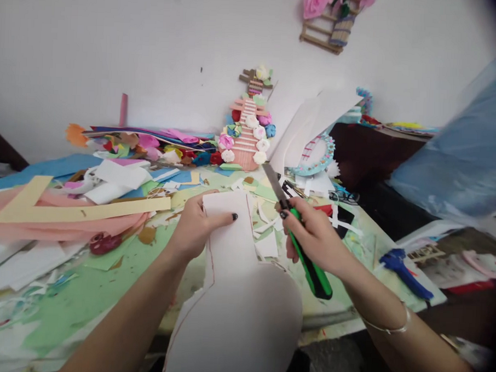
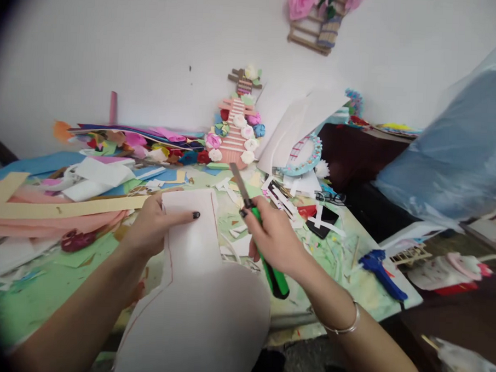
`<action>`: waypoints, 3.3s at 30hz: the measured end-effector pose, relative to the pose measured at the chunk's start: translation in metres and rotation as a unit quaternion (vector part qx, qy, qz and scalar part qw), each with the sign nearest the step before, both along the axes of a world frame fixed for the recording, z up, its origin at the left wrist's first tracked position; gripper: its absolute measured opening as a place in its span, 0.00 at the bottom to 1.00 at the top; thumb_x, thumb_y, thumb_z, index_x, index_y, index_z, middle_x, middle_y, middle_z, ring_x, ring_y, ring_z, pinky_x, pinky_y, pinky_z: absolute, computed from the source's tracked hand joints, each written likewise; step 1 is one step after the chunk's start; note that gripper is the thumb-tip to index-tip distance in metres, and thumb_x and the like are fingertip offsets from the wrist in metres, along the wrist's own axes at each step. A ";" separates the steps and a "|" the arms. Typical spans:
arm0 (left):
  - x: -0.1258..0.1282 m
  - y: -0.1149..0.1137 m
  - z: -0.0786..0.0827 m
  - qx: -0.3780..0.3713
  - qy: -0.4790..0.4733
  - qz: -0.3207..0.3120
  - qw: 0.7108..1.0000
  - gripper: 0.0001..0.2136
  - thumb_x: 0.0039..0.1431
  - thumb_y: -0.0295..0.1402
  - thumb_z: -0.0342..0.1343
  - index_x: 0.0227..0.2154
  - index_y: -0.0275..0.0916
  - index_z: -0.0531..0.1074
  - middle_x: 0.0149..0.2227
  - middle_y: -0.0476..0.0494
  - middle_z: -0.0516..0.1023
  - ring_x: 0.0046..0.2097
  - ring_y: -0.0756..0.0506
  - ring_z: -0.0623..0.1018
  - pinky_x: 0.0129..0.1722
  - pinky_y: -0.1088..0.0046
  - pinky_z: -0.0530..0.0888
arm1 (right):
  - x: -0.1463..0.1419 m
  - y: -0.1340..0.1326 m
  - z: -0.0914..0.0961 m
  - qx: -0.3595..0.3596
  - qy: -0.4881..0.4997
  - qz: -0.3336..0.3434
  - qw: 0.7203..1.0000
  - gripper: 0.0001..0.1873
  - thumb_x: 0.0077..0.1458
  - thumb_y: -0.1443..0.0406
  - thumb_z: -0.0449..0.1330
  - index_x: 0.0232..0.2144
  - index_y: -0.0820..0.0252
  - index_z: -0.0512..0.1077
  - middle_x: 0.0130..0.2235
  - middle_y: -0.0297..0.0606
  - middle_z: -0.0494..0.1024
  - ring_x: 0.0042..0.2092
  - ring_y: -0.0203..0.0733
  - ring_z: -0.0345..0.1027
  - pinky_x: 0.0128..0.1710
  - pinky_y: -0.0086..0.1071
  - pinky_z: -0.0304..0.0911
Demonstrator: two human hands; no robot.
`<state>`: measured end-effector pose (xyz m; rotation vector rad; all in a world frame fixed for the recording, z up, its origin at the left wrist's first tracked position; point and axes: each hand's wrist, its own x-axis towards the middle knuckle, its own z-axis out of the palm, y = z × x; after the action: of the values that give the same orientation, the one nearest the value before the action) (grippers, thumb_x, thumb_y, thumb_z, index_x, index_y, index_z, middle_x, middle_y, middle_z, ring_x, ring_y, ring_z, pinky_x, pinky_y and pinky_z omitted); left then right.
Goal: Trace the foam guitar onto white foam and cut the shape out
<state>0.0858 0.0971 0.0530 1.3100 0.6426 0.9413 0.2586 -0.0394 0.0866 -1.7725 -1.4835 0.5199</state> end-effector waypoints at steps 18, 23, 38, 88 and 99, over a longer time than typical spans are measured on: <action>-0.006 -0.050 -0.011 0.186 0.094 0.140 0.968 0.08 0.47 0.34 0.63 0.31 0.41 0.76 0.31 0.50 0.76 0.29 0.50 0.71 0.28 0.78 0.66 | -0.064 -0.042 -0.021 0.000 -0.143 -0.062 0.988 0.07 0.62 0.65 0.44 0.30 0.56 0.54 0.21 0.28 0.61 0.23 0.35 0.56 0.25 0.31 0.42; -0.003 -0.053 -0.010 0.192 0.084 0.133 0.969 0.07 0.47 0.34 0.63 0.31 0.41 0.75 0.30 0.50 0.76 0.29 0.50 0.71 0.28 0.78 0.66 | -0.065 -0.044 -0.020 -0.020 -0.161 -0.062 0.985 0.07 0.62 0.64 0.44 0.31 0.56 0.54 0.23 0.29 0.62 0.25 0.35 0.57 0.25 0.31 0.41; 0.002 -0.051 -0.005 0.211 0.084 0.141 0.964 0.06 0.46 0.31 0.63 0.31 0.41 0.76 0.31 0.50 0.76 0.31 0.50 0.72 0.31 0.77 0.67 | -0.063 -0.035 -0.018 -0.062 -0.221 -0.056 0.972 0.07 0.63 0.64 0.41 0.32 0.57 0.55 0.22 0.31 0.63 0.23 0.37 0.55 0.24 0.31 0.40; 0.001 -0.058 -0.008 0.267 0.126 0.173 0.940 0.05 0.47 0.32 0.61 0.30 0.39 0.75 0.26 0.53 0.73 0.25 0.54 0.69 0.22 0.80 0.66 | -0.065 -0.035 0.002 -0.135 -0.245 -0.044 0.959 0.10 0.62 0.65 0.40 0.30 0.57 0.57 0.22 0.31 0.58 0.24 0.36 0.46 0.24 0.31 0.40; 0.000 -0.056 -0.010 0.258 0.120 0.175 0.943 0.05 0.47 0.31 0.61 0.29 0.40 0.74 0.27 0.53 0.74 0.25 0.54 0.69 0.21 0.80 0.64 | -0.066 -0.033 0.002 -0.129 -0.268 -0.028 0.954 0.12 0.63 0.66 0.40 0.31 0.59 0.59 0.23 0.32 0.60 0.24 0.35 0.47 0.25 0.32 0.39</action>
<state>0.0855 0.0407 0.0429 1.8350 0.8731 1.3096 0.1921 -0.0729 0.0888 -2.2808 -1.7797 0.2123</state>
